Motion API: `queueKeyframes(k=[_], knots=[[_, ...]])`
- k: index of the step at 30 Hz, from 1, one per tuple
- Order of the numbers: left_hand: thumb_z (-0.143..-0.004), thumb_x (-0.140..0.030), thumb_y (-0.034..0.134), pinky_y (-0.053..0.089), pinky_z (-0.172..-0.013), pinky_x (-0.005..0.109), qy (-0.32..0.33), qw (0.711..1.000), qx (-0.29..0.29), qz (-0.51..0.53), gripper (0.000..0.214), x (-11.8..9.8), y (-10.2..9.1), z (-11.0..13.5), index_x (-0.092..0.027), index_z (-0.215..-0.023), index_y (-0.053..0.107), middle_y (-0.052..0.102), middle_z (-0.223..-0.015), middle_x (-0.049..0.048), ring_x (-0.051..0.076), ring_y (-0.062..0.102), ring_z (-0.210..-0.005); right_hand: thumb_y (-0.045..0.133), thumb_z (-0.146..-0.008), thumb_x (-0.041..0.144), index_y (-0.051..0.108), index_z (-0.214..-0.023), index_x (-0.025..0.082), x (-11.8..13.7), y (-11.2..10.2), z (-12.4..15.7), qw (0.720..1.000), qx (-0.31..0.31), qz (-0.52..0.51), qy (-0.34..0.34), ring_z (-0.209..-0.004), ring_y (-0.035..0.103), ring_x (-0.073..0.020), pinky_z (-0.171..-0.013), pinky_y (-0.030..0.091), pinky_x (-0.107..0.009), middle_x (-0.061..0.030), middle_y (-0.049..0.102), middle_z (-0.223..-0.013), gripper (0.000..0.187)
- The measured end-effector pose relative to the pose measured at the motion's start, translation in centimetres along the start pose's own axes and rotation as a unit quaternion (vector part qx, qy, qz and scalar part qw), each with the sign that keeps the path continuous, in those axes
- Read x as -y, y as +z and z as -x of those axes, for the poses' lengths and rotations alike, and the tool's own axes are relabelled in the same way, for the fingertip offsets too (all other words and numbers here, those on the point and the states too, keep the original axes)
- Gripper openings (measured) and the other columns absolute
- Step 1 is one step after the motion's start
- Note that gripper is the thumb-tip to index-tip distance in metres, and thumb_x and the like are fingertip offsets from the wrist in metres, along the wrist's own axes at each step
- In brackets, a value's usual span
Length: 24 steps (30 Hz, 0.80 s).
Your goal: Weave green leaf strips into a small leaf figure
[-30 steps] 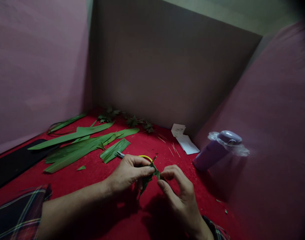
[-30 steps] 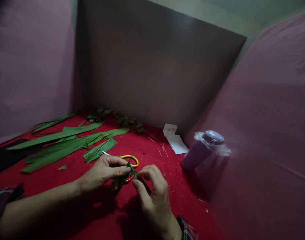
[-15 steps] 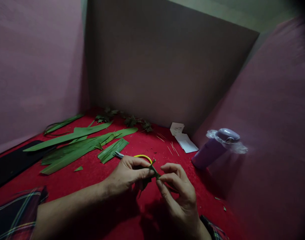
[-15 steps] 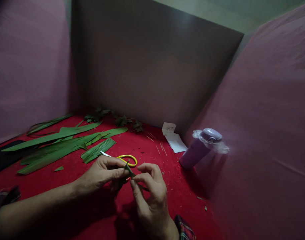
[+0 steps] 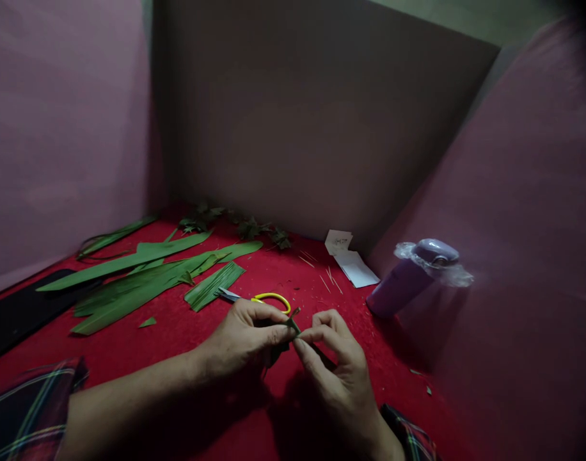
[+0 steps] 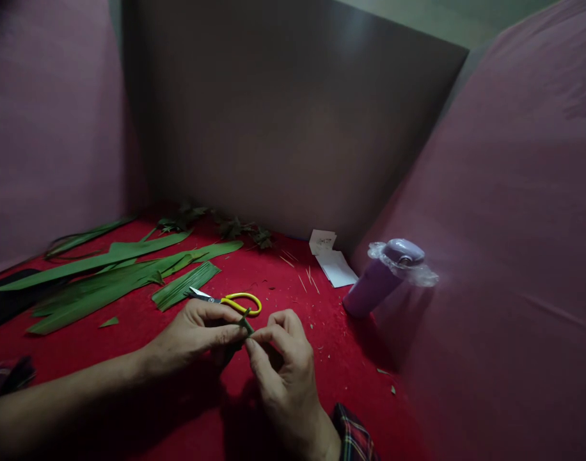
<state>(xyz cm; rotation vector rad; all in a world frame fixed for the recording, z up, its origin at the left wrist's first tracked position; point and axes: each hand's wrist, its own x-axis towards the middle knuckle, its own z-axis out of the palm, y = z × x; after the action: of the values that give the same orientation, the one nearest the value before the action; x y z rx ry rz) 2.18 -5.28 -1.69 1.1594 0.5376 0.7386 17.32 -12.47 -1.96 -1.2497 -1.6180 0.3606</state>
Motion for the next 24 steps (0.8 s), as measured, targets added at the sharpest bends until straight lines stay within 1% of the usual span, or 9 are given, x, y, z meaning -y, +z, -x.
queueKeyframes(k=[4, 7, 9, 12, 15, 18, 20, 21, 24], knots=[[-0.066, -0.028, 0.071, 0.028, -0.040, 0.018, -0.024, 1.000, -0.008, -0.012, 0.019, 0.2, -0.1, -0.1, -0.010, -0.069, 0.065, 0.050, -0.047, -0.0026, 0.005, 0.040, -0.040, 0.059, -0.081, 0.022, 0.060, -0.069, 0.019, -0.2, 0.0, -0.5, 0.995, 0.019, -0.058, 0.075, -0.075, 0.049, -0.0145, -0.069, 0.040, -0.027, -0.0004, 0.049, -0.076, 0.012], [-0.067, -0.030, 0.070, 0.028, -0.039, 0.018, -0.033, 0.999, -0.003, -0.040, 0.021, 0.2, -0.3, -0.1, -0.010, -0.070, 0.065, 0.050, -0.048, -0.0023, 0.005, 0.041, -0.039, 0.061, -0.079, 0.028, 0.060, -0.063, 0.017, -0.3, 0.0, -0.8, 0.981, 0.037, -0.124, 0.144, -0.071, 0.046, -0.0134, -0.066, 0.038, -0.026, 0.0007, 0.047, -0.071, 0.019], [-0.068, -0.032, 0.069, 0.029, -0.038, 0.018, -0.038, 0.998, 0.004, -0.053, 0.022, 0.2, -0.3, -0.2, -0.010, -0.070, 0.065, 0.050, -0.047, -0.0024, 0.005, 0.041, -0.038, 0.062, -0.078, 0.030, 0.058, -0.062, 0.016, -0.3, 0.0, -0.9, 0.961, 0.056, -0.184, 0.200, -0.065, 0.043, -0.0115, -0.059, 0.036, -0.024, 0.0013, 0.045, -0.069, 0.021], [-0.068, -0.034, 0.069, 0.029, -0.037, 0.018, -0.044, 0.997, 0.005, -0.067, 0.024, 0.2, -0.4, -0.3, -0.010, -0.071, 0.065, 0.050, -0.047, -0.0025, 0.005, 0.040, -0.037, 0.064, -0.075, 0.032, 0.054, -0.062, 0.015, -0.5, 0.0, -0.8, 0.922, 0.073, -0.269, 0.269, -0.054, 0.035, -0.0078, -0.048, 0.029, -0.020, 0.0030, 0.042, -0.065, 0.023], [-0.068, -0.034, 0.069, 0.029, -0.037, 0.017, -0.044, 0.996, 0.003, -0.073, 0.024, 0.2, -0.5, -0.4, -0.010, -0.070, 0.065, 0.050, -0.047, -0.0029, 0.004, 0.040, -0.037, 0.065, -0.074, 0.034, 0.051, -0.063, 0.016, -0.7, 0.2, -0.6, 0.886, 0.087, -0.328, 0.314, -0.047, 0.030, -0.0060, -0.043, 0.022, -0.020, 0.0055, 0.039, -0.057, 0.025], [-0.069, -0.035, 0.068, 0.031, -0.036, 0.017, -0.052, 0.995, 0.006, -0.086, 0.025, 0.1, -0.7, -0.5, -0.011, -0.071, 0.064, 0.050, -0.045, -0.0030, 0.005, 0.042, -0.035, 0.064, -0.075, 0.035, 0.053, -0.065, 0.016, -0.5, 0.2, -0.6, 0.855, 0.097, -0.372, 0.347, -0.044, 0.029, -0.0056, -0.041, 0.021, -0.020, 0.0068, 0.038, -0.051, 0.025], [-0.069, -0.036, 0.068, 0.032, -0.036, 0.017, -0.058, 0.993, 0.010, -0.099, 0.027, -0.1, -0.9, -0.6, -0.011, -0.072, 0.064, 0.051, -0.045, -0.0027, 0.006, 0.045, -0.034, 0.063, -0.075, 0.035, 0.056, -0.065, 0.015, -0.1, 0.0, -0.7, 0.850, 0.089, -0.383, 0.350, -0.044, 0.032, -0.0062, -0.043, 0.025, -0.020, 0.0059, 0.042, -0.051, 0.023], [-0.068, -0.037, 0.069, 0.033, -0.036, 0.017, -0.061, 0.993, 0.012, -0.102, 0.027, -0.2, -1.0, -0.6, -0.010, -0.071, 0.063, 0.052, -0.045, -0.0024, 0.007, 0.046, -0.034, 0.062, -0.075, 0.035, 0.057, -0.065, 0.015, 0.2, -0.1, -0.8, 0.853, 0.087, -0.381, 0.346, -0.045, 0.035, -0.0071, -0.044, 0.028, -0.020, 0.0049, 0.045, -0.051, 0.023], [-0.067, -0.039, 0.070, 0.032, -0.035, 0.016, -0.079, 0.992, 0.024, -0.096, 0.030, -0.2, -1.1, -0.7, -0.010, -0.070, 0.062, 0.053, -0.046, -0.0021, 0.007, 0.048, -0.034, 0.062, -0.074, 0.035, 0.065, -0.070, 0.016, 0.7, -0.4, -1.1, 0.877, 0.085, -0.351, 0.316, -0.053, 0.049, -0.0128, -0.050, 0.038, -0.024, -0.0003, 0.059, -0.058, 0.020]])
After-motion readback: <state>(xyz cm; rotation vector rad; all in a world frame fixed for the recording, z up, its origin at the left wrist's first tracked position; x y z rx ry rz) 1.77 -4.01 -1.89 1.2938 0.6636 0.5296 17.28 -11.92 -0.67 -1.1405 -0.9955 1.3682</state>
